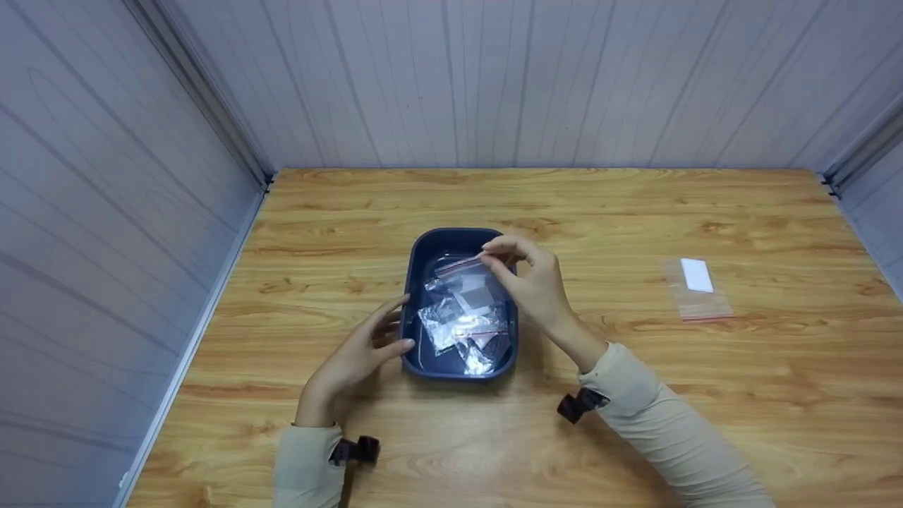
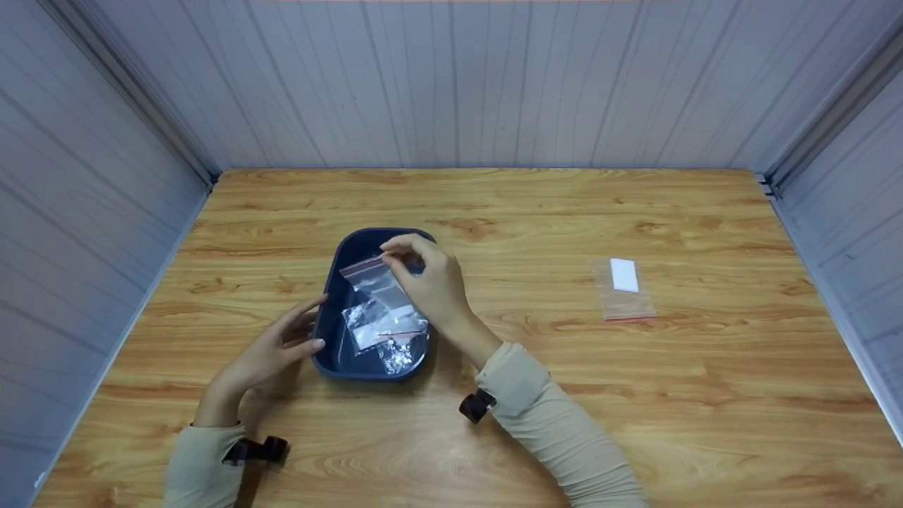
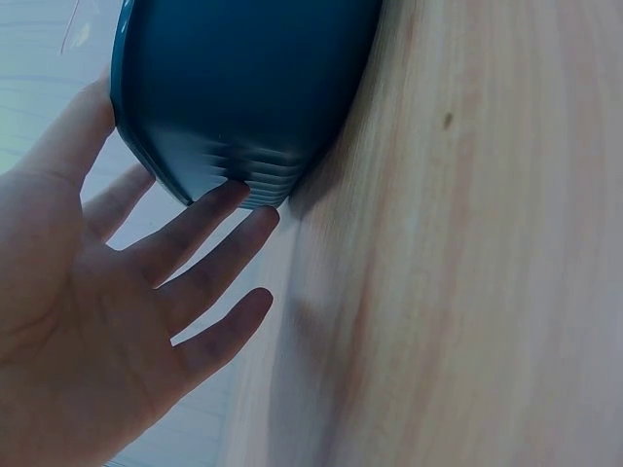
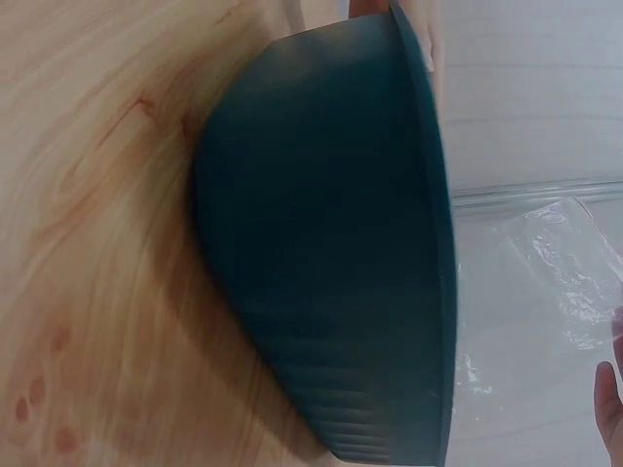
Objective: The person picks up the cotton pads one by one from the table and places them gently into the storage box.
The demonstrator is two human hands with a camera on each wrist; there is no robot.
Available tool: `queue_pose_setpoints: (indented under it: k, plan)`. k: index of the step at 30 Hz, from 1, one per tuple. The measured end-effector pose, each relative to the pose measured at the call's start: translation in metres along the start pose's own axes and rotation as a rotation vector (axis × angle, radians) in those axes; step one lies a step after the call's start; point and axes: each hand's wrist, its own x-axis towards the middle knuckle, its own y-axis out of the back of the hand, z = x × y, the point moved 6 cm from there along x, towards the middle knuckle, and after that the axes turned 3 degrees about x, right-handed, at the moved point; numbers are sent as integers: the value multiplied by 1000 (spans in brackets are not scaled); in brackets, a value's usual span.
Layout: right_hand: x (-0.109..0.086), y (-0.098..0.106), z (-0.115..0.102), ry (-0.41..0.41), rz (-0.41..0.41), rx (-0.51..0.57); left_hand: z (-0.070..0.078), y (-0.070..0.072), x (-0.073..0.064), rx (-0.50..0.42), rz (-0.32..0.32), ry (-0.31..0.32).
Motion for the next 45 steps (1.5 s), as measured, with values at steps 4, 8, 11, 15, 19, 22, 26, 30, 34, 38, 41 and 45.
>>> queue_pose_setpoints:
  k: [4,8,11,15,19,22,26,30,34,38,41,45]
  plan:
    - [-2,-3,1,6,-7,-19,1,0,1,20,-1,-15]
    - [-3,-5,3,-14,-12,-9,-1,0,1,-7,-2,0]
    - [-2,-7,1,-14,-19,13,-2,0,1,-28,0,19]
    - [0,-11,-1,6,-23,41,-1,0,0,-10,-3,14]
    - [0,-16,1,-7,-29,46,-1,-1,0,-2,-3,16]
    - [1,-20,3,-22,-34,50,-1,0,0,-3,0,27]
    - [1,-24,2,-24,-41,47,-1,0,0,7,3,20]
    - [2,-27,-12,-1,-69,52,1,0,0,13,-1,-5]
    - [2,-27,-27,1,-99,52,1,0,1,18,-3,-14]
    - [2,-25,-31,-4,-109,43,1,1,1,8,1,1]
    - [0,-25,-31,-13,-118,46,1,0,1,2,0,4]
    - [-4,-22,-30,-48,-125,54,0,0,0,-3,-9,4]
